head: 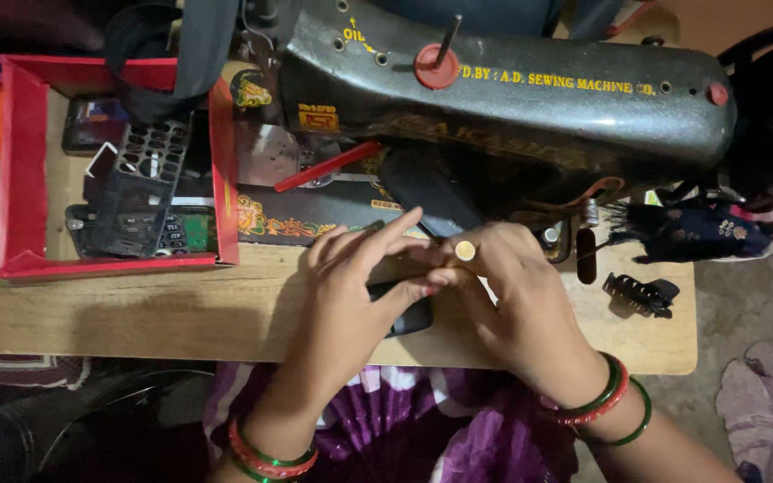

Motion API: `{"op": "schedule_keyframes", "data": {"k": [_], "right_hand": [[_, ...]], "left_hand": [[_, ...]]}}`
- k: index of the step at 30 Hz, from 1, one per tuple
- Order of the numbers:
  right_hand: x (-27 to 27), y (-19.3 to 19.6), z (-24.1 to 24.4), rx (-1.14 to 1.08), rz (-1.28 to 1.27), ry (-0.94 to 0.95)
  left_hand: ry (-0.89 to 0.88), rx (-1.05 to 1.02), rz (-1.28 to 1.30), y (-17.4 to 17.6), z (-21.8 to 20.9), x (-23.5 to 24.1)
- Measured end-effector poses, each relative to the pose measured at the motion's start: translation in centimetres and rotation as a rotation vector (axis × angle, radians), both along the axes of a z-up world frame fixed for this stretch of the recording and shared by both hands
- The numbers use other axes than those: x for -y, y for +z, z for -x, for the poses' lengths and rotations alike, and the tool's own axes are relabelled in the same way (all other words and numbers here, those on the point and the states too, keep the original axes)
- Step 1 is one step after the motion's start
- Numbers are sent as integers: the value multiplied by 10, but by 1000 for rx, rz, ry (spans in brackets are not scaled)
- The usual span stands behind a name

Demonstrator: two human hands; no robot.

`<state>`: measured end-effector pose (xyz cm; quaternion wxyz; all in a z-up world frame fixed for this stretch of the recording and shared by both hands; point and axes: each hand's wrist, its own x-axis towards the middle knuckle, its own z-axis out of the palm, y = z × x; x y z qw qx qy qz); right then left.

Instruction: The person uses a small screwdriver to unscrew and open the back cover of a mobile phone. They remove the battery and continue to manipulate the phone's internal components with the screwdriver.

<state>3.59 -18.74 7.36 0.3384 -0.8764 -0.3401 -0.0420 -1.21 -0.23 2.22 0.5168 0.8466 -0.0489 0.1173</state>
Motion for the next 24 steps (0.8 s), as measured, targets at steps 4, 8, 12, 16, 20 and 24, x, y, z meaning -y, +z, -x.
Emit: {"op": "schedule_keyframes", "data": {"k": [4,8,12,16,20,24], "right_hand": [[0,7,7,78,25,-53],[3,8,7,68,50,-38],[5,7,3,85,35,67],[6,11,1,-32,-2,56],[2,14,14,-80,-95,-25],[-1,13,14,-15,-123,-32]], "left_hand": [[18,92,-49,-5,-1,6],[-5,170,-28,-12,-3,6],[-6,130,-3,-14,-5,4],[28,195,-53,-13,-6,4],[40,193,-64,-14,-5,6],[77,120,-67,-15,-4,9]]}}
